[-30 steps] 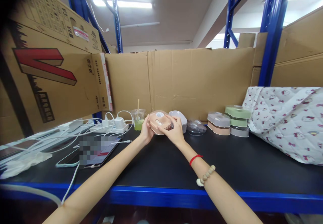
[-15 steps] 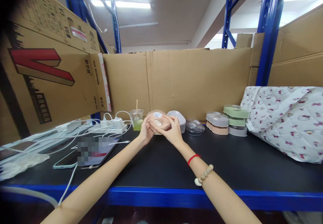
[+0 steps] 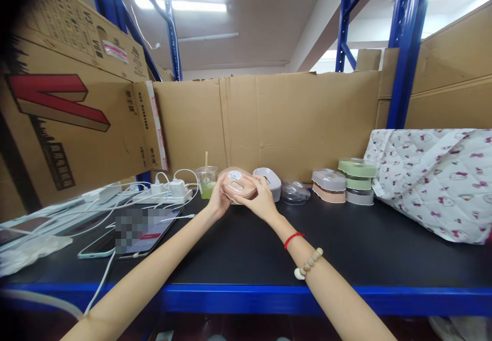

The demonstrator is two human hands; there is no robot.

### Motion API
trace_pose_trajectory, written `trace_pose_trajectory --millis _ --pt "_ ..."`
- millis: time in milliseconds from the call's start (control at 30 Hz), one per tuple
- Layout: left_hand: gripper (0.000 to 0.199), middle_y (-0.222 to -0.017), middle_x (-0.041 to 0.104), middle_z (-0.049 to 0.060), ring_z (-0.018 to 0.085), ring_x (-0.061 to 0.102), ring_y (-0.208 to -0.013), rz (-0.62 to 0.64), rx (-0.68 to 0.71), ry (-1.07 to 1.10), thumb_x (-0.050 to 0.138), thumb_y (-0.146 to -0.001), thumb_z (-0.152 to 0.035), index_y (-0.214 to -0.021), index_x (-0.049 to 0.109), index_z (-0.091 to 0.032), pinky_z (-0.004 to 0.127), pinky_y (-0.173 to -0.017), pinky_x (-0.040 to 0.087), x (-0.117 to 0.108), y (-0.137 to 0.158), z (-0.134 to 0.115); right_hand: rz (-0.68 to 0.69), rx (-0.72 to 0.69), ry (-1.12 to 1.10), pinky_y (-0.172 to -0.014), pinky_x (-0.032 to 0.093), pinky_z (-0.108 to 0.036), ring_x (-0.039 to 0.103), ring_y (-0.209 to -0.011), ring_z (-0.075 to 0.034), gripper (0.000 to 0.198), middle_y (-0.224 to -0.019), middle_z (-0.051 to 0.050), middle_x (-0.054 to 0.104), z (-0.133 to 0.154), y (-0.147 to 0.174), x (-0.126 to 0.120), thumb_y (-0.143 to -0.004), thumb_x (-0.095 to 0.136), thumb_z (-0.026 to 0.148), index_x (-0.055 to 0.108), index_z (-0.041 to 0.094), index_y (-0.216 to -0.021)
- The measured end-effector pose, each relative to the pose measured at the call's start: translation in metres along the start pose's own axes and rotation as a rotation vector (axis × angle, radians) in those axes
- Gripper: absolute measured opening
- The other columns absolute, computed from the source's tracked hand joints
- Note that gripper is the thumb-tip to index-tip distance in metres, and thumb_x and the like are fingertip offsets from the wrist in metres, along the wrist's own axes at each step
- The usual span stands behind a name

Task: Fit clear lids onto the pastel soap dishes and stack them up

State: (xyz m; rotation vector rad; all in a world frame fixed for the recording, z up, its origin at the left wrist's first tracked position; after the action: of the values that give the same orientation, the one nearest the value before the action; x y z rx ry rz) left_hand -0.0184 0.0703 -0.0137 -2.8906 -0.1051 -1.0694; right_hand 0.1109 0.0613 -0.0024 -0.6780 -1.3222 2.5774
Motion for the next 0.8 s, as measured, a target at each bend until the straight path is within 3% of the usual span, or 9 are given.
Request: trace_pose_trajectory --millis 300,633,800 --pt "0.036 -0.081 0.070 0.006 0.019 0.065 -0.072 0.016 0.002 -0.035 0.052 -0.081 -0.041 -0.103 0.062 -0.014 0.030 -0.073 0.050 -0.0009 -0.0019 0.0013 0.016 0.026 -0.073 -0.093 0.046 -0.043 0.055 -0.109 -0.025 0.053 -0.112 -0.009 0.058 -0.0059 0.0003 0.0018 -0.061 0.071 0.045 0.065 0.024 -0.110" --pt "0.029 -0.069 0.067 0.004 0.015 0.062 -0.060 0.000 0.019 -0.022 0.049 -0.084 -0.036 -0.092 0.064 -0.013 0.026 -0.064 0.048 0.0008 0.0004 -0.0014 0.050 0.062 -0.076 -0.092 0.047 -0.042 0.055 -0.108 -0.025 0.055 -0.113 -0.009 0.059 -0.0066 0.0000 0.0021 -0.060 0.072 0.045 0.066 0.024 -0.110" --pt "0.024 -0.069 0.067 0.004 0.015 0.062 -0.063 0.009 0.046 0.006 0.051 -0.082 -0.032 -0.088 0.064 -0.012 0.026 -0.069 0.048 0.0000 -0.0006 -0.0024 0.026 0.056 -0.091 -0.094 0.045 -0.041 0.056 -0.106 -0.024 0.054 -0.111 -0.009 0.058 -0.0056 -0.0009 0.0011 -0.057 0.074 0.043 0.066 0.023 -0.108"
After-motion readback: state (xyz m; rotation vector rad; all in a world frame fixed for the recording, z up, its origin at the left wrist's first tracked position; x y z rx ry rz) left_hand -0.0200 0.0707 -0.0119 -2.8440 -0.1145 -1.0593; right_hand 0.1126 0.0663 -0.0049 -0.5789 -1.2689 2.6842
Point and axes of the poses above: each hand's wrist, its own y-axis away from the middle knuckle, its own x-axis out of the palm, z = x × y, the point moved 5 cm from there along -y, towards the middle knuckle
